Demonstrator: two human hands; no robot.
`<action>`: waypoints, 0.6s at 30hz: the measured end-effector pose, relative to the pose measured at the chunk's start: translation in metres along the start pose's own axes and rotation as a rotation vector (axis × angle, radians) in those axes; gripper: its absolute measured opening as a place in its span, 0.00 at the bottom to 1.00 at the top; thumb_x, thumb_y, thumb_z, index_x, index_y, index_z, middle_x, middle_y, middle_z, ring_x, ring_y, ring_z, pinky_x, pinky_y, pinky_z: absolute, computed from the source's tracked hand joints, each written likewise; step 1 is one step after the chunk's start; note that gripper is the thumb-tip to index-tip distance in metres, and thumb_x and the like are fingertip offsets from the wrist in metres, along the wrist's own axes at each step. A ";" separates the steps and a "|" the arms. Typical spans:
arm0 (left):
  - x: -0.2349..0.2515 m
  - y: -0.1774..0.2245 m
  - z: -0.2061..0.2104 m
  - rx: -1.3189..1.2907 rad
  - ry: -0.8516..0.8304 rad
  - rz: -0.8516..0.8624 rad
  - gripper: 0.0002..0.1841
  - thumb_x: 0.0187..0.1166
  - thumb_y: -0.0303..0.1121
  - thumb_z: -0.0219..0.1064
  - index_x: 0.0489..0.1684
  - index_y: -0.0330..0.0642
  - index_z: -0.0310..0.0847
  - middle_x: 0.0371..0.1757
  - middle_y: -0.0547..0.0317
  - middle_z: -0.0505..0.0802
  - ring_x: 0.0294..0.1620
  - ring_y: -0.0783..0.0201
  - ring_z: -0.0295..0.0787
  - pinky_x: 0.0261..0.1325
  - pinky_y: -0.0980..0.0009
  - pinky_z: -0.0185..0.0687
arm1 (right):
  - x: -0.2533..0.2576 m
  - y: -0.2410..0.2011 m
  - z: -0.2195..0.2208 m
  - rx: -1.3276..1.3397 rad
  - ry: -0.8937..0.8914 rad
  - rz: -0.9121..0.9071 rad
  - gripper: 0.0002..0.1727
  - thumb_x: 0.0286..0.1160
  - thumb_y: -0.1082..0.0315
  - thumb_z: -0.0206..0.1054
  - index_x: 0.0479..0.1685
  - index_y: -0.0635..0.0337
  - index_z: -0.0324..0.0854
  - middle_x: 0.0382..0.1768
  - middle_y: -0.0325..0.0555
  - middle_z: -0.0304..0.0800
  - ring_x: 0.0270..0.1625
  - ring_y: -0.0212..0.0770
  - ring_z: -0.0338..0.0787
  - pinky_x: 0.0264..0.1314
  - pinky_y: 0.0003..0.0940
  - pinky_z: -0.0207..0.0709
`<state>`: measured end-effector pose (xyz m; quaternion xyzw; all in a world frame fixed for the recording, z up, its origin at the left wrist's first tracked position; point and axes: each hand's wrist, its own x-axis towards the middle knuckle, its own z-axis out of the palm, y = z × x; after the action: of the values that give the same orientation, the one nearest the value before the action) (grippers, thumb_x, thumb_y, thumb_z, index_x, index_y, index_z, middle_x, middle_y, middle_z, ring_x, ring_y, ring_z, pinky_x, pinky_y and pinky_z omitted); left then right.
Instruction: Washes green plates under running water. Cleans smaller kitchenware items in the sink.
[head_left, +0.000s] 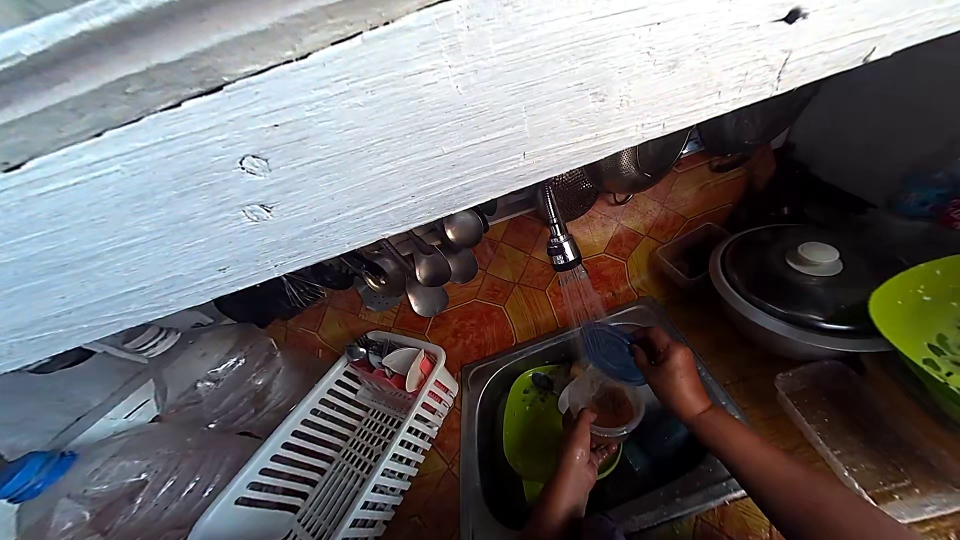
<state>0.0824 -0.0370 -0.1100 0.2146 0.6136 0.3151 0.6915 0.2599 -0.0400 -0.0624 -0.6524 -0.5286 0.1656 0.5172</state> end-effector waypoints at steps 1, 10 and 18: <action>0.001 -0.001 0.000 0.001 -0.010 -0.003 0.29 0.87 0.33 0.57 0.88 0.49 0.54 0.67 0.35 0.80 0.51 0.45 0.85 0.48 0.53 0.85 | -0.003 0.002 0.000 -0.105 0.048 -0.126 0.09 0.73 0.72 0.68 0.47 0.65 0.89 0.35 0.51 0.95 0.36 0.44 0.94 0.44 0.42 0.89; 0.005 0.007 0.005 -0.045 -0.035 -0.022 0.24 0.89 0.34 0.54 0.84 0.44 0.59 0.62 0.35 0.83 0.48 0.46 0.88 0.47 0.54 0.87 | -0.023 0.033 -0.033 -0.480 0.236 -0.606 0.08 0.71 0.70 0.63 0.29 0.57 0.87 0.26 0.46 0.90 0.33 0.47 0.92 0.37 0.40 0.85; 0.015 0.010 0.013 -0.097 -0.099 -0.005 0.26 0.89 0.32 0.55 0.85 0.45 0.58 0.66 0.34 0.82 0.51 0.43 0.89 0.49 0.52 0.88 | -0.067 0.038 -0.115 -0.514 0.250 -0.694 0.09 0.82 0.67 0.59 0.39 0.55 0.85 0.40 0.47 0.95 0.43 0.47 0.92 0.45 0.41 0.85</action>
<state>0.0941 -0.0182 -0.1113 0.1945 0.5633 0.3317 0.7314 0.3415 -0.1519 -0.0693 -0.5589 -0.6735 -0.2347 0.4230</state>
